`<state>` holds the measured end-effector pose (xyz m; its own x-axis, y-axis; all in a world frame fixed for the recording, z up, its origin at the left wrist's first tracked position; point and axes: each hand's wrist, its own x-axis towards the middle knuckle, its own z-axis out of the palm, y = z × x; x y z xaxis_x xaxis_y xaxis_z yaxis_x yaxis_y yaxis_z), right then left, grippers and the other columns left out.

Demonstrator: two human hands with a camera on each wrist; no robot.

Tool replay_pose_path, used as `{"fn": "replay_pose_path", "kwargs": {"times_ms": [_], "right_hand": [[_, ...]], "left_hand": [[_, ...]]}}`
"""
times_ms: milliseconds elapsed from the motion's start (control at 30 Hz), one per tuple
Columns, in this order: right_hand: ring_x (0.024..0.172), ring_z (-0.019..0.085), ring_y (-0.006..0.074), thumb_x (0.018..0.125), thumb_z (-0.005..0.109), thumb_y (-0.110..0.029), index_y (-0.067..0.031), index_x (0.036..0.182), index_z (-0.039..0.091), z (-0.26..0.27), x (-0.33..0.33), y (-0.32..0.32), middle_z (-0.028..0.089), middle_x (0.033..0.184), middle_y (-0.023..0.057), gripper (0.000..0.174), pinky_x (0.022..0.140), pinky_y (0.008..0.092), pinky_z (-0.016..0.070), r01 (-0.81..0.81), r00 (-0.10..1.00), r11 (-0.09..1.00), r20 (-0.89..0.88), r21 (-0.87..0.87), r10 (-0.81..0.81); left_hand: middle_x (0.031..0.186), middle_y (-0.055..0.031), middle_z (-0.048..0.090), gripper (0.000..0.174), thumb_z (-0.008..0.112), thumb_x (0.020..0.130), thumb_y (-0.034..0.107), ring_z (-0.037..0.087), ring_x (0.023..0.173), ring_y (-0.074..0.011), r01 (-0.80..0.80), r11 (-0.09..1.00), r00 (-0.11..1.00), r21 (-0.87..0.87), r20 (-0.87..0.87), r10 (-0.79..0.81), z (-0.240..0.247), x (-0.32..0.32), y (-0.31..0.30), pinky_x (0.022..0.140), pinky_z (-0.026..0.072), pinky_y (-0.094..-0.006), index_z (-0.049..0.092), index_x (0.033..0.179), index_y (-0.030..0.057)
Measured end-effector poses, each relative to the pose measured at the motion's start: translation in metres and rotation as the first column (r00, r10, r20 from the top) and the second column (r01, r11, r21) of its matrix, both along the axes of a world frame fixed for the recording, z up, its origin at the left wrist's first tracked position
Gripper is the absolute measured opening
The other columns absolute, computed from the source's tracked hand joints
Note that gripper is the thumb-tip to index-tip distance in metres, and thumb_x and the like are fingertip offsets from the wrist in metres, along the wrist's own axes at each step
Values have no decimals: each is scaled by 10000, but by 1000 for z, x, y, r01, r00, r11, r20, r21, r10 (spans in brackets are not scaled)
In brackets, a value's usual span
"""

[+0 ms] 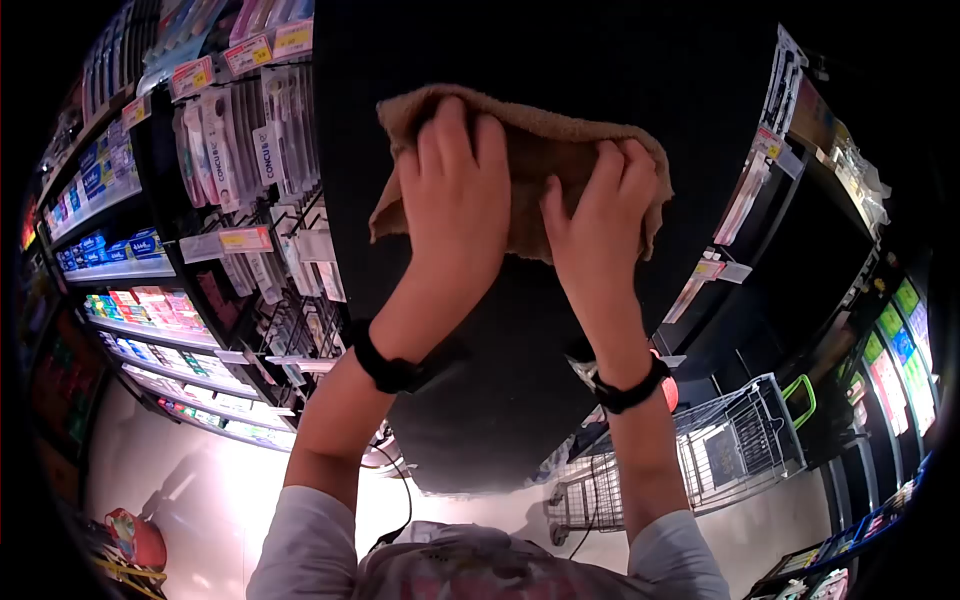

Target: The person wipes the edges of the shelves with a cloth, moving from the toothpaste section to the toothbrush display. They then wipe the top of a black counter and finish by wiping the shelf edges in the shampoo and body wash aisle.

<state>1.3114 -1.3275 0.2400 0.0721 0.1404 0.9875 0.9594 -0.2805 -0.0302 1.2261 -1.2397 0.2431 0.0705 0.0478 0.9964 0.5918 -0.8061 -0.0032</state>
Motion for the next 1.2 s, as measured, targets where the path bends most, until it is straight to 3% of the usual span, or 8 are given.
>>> {"fn": "replay_pose_path", "kwargs": {"times_ms": [100, 133, 267, 500, 633, 767, 967, 1200], "right_hand": [[1196, 314, 401, 773, 634, -147, -29, 1211, 453, -3, 25, 12, 332, 1289, 200, 488, 981, 487, 331, 24, 965, 998, 260, 59, -38], [1269, 249, 423, 800, 610, -253, -157, 1302, 444, -5, 33, 15, 290, 1387, 165, 537, 1005, 570, 265, 81, 966, 996, 243, 23, -84], [1333, 150, 458, 837, 526, -424, -294, 1365, 393, -6, 42, 15, 213, 1479, 99, 560, 981, 682, 153, 238, 947, 971, 227, -16, -228], [1299, 196, 495, 863, 470, -440, -268, 1367, 390, -50, 34, 14, 226, 1474, 114, 539, 970, 673, 164, 284, 949, 956, 167, -72, -269], [1293, 247, 464, 875, 451, -387, -182, 1364, 390, -119, 37, 14, 257, 1460, 135, 535, 985, 628, 193, 237, 966, 964, 130, -117, -222], [1307, 273, 397, 868, 456, -321, -94, 1356, 381, -88, 42, 10, 270, 1454, 144, 543, 1004, 560, 243, 202, 972, 959, 157, -197, -173], [1304, 277, 391, 855, 476, -200, -43, 1347, 370, 29, 51, -1, 301, 1425, 169, 528, 1034, 480, 277, 139, 953, 990, 274, -19, -128], [1283, 335, 371, 787, 536, -135, -1, 1253, 466, -64, 41, -19, 397, 1361, 178, 491, 1011, 456, 330, 75, 994, 987, 90, -144, -63]], "left_hand": [[1279, -94, 433, 396, 589, 754, 158, 473, 1122, -277, 97, 916, 995, 390, -33, -91, -9, 12, 20, 851, 414, -334, 517, 1141, 118], [1381, -52, 371, 444, 585, 784, 251, 404, 1215, -312, 169, 966, 976, 195, -169, -137, -10, 12, 25, 892, 397, -400, 510, 1220, 212], [1469, -53, 266, 495, 522, 846, 405, 210, 1318, -430, 174, 978, 965, 114, -218, -146, -10, 2, 29, 953, 218, -661, 457, 1325, 296], [1455, -16, 301, 560, 543, 795, 479, 209, 1297, -482, 78, 996, 976, -32, -204, -83, -45, 2, 18, 942, 175, -707, 433, 1329, 352], [1420, -145, 335, 554, 459, 855, 413, 276, 1287, -442, 75, 996, 952, 52, -301, -56, -122, 13, 22, 1015, 136, -623, 443, 1333, 135], [1402, -192, 336, 563, 441, 863, 332, 289, 1283, -434, 148, 988, 956, 53, -264, -129, -91, 24, 12, 1028, 200, -552, 409, 1329, 17], [1401, -118, 355, 574, 476, 850, 276, 294, 1312, -337, 144, 983, 989, 113, 23, -147, 17, 57, -10, 1043, 237, -457, 360, 1363, 46], [1372, -176, 380, 534, 470, 851, 264, 292, 1305, -388, 204, 979, 921, 1, -340, -191, -86, 42, -19, 1042, 199, -518, 413, 1302, -15]]}}
